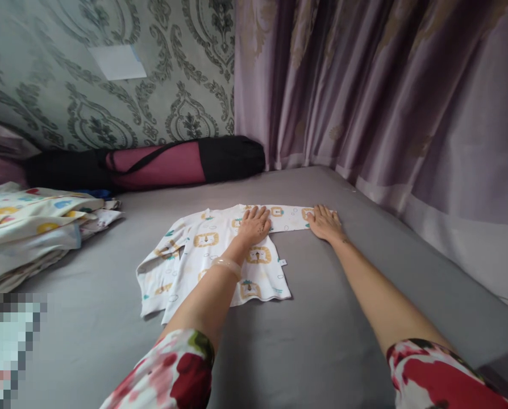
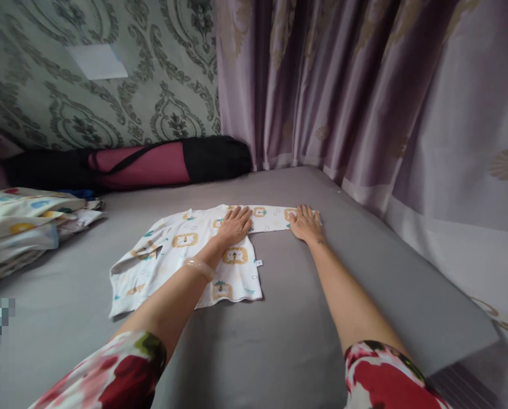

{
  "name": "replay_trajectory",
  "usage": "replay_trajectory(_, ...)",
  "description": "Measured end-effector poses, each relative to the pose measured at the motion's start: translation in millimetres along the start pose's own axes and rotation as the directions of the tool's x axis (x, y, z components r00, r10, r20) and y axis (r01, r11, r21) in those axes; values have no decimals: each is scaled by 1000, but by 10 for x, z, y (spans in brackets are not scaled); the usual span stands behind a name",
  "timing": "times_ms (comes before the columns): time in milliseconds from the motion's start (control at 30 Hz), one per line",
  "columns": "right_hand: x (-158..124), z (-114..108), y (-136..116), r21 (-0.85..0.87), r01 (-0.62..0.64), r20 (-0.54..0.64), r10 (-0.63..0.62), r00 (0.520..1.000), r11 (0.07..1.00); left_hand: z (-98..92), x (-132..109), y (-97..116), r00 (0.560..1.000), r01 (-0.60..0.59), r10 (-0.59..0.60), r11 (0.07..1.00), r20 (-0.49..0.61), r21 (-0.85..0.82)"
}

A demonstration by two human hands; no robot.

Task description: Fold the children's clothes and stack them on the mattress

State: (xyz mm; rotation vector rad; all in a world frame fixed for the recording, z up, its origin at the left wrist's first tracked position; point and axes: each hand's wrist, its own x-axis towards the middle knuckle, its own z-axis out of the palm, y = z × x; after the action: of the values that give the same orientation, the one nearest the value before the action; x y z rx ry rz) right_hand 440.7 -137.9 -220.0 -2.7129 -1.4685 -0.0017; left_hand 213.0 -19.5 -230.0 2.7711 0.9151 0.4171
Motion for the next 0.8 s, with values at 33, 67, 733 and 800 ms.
replay_trajectory(33, -6, 3, 0, -1, -1, -10, 1, 1000, 1000, -14, 4, 9, 1000, 3, -3, 1000, 14, -4)
replay_trajectory(67, -12, 5, -2, -2, -1, -18, 1, 1000, 1000, -37, 5, 15, 999, 4, -4, 1000, 34, -15)
replay_trajectory(733, -475, -114, -2065, 187, 439, -7, -446, 895, 879, -1385, -1535, -1102, 890, 420, -446, 882, -93, -214)
replay_trajectory(800, -486, -81, -2166, 203, 422, 16, -434, 901, 883, -1449, -1603, -1206, 829, 511, -546, 828, -123, -232)
